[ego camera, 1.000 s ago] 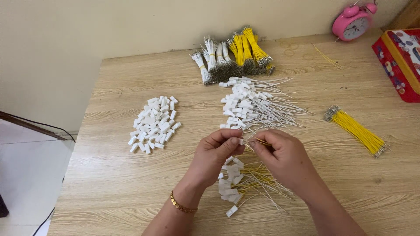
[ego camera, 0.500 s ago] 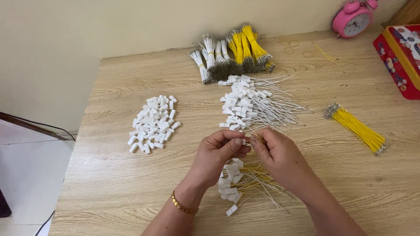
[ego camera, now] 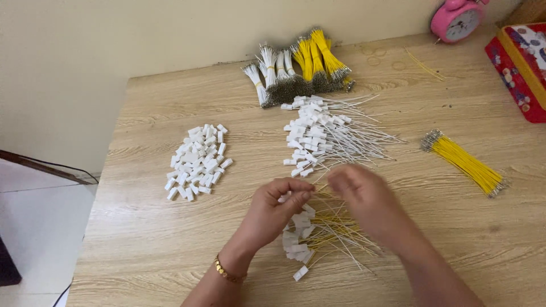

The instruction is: Manually assemble wire harnesses by inserting thin wires into white plastic connectors.

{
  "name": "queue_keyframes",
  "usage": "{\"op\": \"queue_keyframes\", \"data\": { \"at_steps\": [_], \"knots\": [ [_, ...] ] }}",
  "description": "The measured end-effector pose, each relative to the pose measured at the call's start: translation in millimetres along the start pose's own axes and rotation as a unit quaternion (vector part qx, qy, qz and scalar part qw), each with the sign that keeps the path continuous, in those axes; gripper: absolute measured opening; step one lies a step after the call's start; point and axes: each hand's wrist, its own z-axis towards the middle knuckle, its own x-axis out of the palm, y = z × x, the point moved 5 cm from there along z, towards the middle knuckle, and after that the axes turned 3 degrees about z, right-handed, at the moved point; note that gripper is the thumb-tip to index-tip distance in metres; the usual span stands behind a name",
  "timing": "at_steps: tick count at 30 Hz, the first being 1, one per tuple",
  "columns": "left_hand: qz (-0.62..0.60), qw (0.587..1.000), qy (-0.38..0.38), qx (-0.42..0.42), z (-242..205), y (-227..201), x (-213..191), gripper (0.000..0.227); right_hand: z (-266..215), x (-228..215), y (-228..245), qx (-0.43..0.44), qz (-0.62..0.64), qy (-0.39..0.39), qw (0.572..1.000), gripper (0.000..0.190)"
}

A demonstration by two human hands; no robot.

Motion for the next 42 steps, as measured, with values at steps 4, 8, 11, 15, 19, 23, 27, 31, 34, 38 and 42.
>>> {"op": "queue_keyframes", "data": {
  "at_steps": [4,8,11,15,19,23,27,31,34,38,42],
  "knots": [
    [0.195,0.977,0.021,0.083,4,11,-14,0.018,4,-33,-10,-0.029,0.037,-0.089,0.995,0.027],
    [0.28,0.945,-0.01,0.168,39,21,-12,0.02,7,-39,-20,-0.011,-0.007,-0.123,0.992,0.026],
    [0.422,0.877,-0.054,0.224,74,31,-6,0.026,13,-27,-31,0.006,0.01,-0.097,0.995,0.025],
    [0.56,0.786,-0.066,0.252,102,42,13,0.022,7,-25,-35,-0.019,0.033,-0.065,0.997,0.015],
    [0.544,0.795,-0.056,0.262,100,39,13,0.018,6,-24,-39,-0.037,0.108,-0.072,0.991,0.012],
    [0.417,0.87,-0.048,0.259,77,12,6,0.019,9,-17,-47,-0.033,0.145,-0.064,0.987,0.018],
    [0.188,0.963,-0.02,0.191,43,-16,6,0.019,4,-14,-26,-0.027,0.083,-0.052,0.995,0.019],
    [0.041,0.991,-0.017,0.125,26,-3,2,0.022,1,-8,-6,-0.043,0.024,-0.05,0.998,0.015],
    [-0.032,0.997,0.006,0.065,16,-4,6,0.022,0,-5,4,-0.068,-0.044,-0.044,0.996,0.01],
    [-0.06,0.997,0.005,0.049,13,-4,6,0.016,-2,-2,9,-0.084,-0.073,-0.03,0.993,0.012],
    [-0.073,0.996,0.002,0.047,12,-1,5,0.014,-2,0,10,-0.106,-0.059,-0.033,0.992,0.013]
  ]
}}
